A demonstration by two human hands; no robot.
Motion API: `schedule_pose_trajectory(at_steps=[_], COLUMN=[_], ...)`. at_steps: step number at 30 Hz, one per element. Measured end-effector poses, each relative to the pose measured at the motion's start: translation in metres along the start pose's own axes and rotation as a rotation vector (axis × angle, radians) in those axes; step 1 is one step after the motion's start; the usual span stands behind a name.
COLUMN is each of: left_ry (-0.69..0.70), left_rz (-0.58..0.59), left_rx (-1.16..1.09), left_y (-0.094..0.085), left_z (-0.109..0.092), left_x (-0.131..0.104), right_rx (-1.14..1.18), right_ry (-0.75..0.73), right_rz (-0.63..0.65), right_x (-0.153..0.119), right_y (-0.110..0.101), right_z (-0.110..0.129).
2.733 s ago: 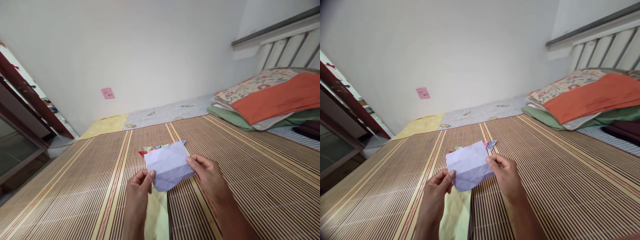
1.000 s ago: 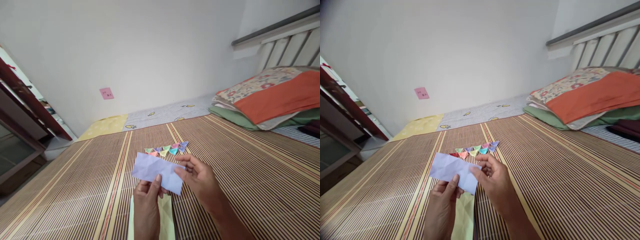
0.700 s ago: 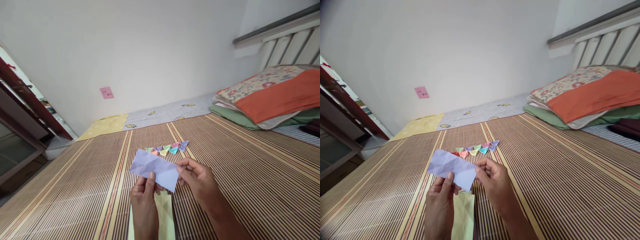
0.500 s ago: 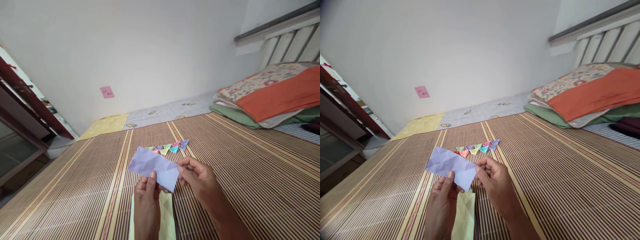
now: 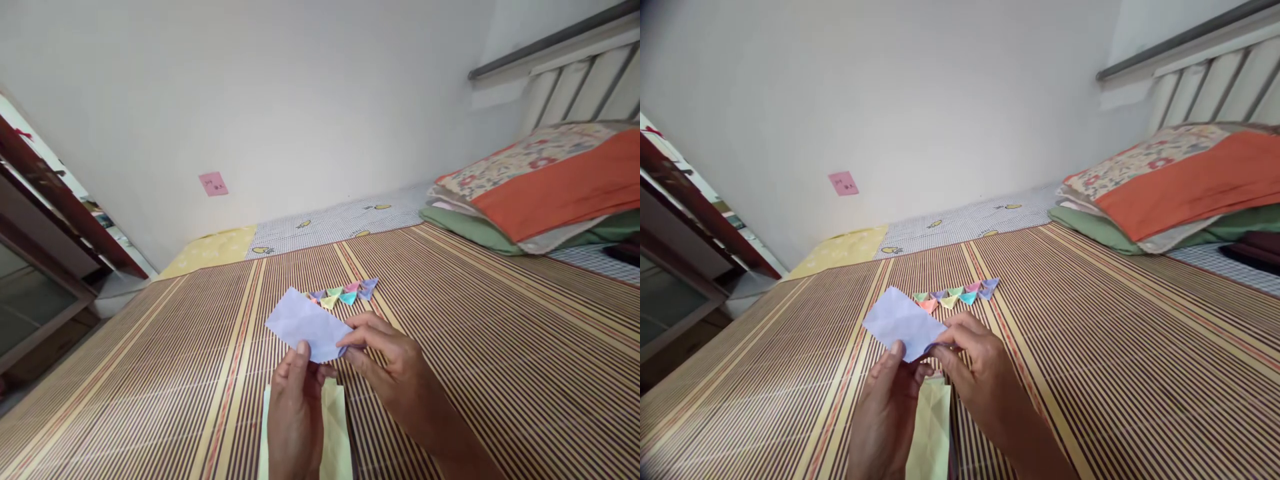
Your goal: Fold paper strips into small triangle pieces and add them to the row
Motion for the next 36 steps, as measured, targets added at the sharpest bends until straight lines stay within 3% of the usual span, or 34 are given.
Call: schedule_pose_trajectory(at_steps=[6,16,25,32,36], left_ry=[0.033,0.013,0.026,-0.1,-0.103], left_rz=[0.067,-0.03,-0.046,-0.118,-0.11], left_rx=[0.086,0.052,0.014,-0.177,-0.178], left_y=[-0.003,0.0,-0.001,0.004,0.007], left_z=[0.007,0.009,0.014,0.008,0.008], left_x=[0.001,0.001,0.002,-0.001,-0.001], right_rx=[-0.068,-0.063,-0.126,-0.167,-0.16], right_ry=[0.066,0.243,0.218,0.144,0.135], right_rz=[-0.11,-0.119,-0.167,-0.205,-0.208], right_x=[0.001,-0.001,-0.003,-0.003,-0.003], right_y=[0.009,0.012,0.013,0.016,0.016], right_z=[0.003,0.006,0.002,0.001,0.0])
Point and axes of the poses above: each hand's wrist, its own x-axis towards the middle knuckle, its own y-axis out of the palm, z = x × y, the point moved 1 cm from there along x, towards the middle knuckle, and after that the axes turned 7 degrees about -z, right-handed, at the moved point
